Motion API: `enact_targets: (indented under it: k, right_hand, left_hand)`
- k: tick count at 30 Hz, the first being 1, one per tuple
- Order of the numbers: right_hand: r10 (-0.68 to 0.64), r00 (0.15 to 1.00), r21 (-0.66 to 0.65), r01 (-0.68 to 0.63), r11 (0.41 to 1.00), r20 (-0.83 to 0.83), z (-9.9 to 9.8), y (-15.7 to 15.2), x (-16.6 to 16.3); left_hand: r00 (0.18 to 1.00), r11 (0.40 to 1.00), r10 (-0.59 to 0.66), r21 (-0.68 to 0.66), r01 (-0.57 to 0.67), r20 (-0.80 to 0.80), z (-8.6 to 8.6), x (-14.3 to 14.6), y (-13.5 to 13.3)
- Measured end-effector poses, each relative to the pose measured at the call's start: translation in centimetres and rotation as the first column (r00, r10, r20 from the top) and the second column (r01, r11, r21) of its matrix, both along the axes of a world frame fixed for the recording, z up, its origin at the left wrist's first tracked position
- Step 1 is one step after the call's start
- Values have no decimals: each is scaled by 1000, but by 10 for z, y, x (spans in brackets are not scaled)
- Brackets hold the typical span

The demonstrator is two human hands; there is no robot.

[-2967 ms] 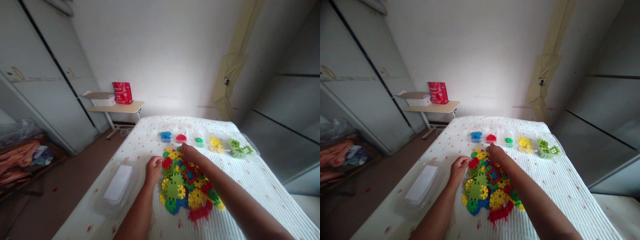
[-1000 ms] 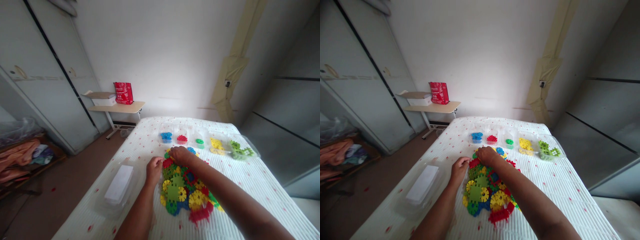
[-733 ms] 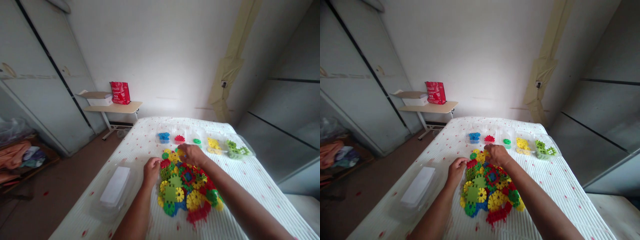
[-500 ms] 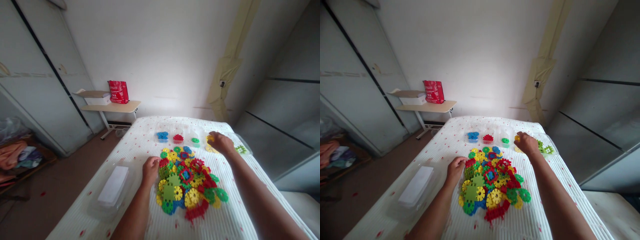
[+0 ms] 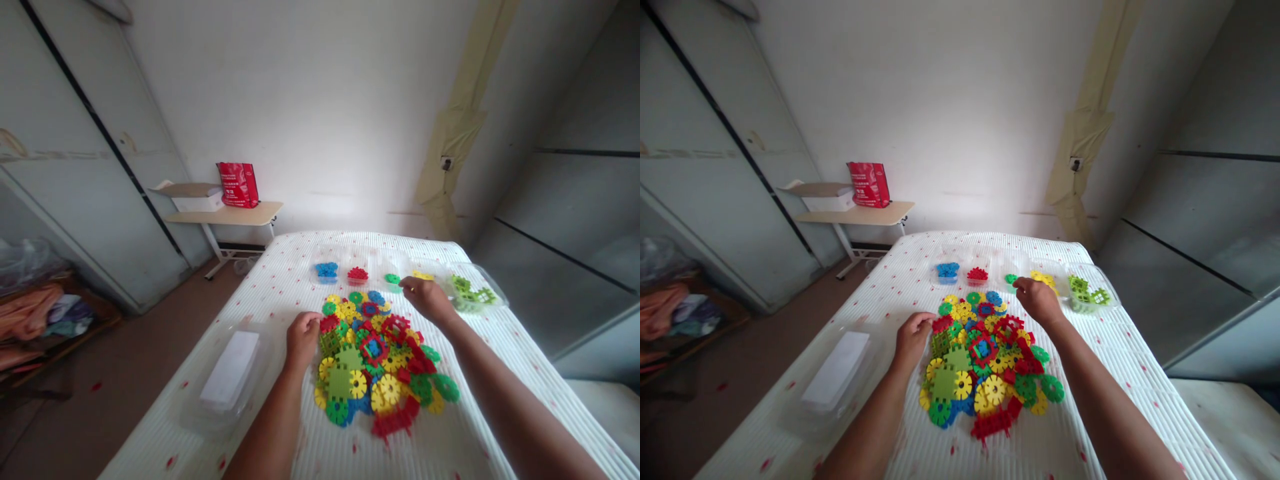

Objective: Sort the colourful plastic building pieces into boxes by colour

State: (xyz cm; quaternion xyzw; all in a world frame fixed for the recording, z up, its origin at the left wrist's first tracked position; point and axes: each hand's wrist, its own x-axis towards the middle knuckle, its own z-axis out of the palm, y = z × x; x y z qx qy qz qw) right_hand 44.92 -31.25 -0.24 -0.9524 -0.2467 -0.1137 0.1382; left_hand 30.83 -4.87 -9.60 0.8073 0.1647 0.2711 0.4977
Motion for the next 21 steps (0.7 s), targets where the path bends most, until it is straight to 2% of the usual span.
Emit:
enact_targets:
  k: [4,8,11,16,21]
  right_hand:
    - [33,994,-113,-45,993,-107,-22,19,-3]
    - [21,984,-152,-49,987,-178,-40,28,3]
    - [13,982,-174,-46,984,-187,-46,34,4]
    - [37,981,-211,-78,974,-189,-42,43,-1]
    - [32,986,-268,-77,961,-166,-23,37,-8]
  left_hand:
    - [1000,1000,4,-4,-4,6,0,0,0]
    - [1000,1000,7,7,-7,6,-3,1,1]
    - [1000,1000,11,8,-11,6,-4,2,2]
    - [1000,1000,10,0,-10,-1,-3,1,2]
    - [1000,1000,4,4,-4,-4,-5,2,3]
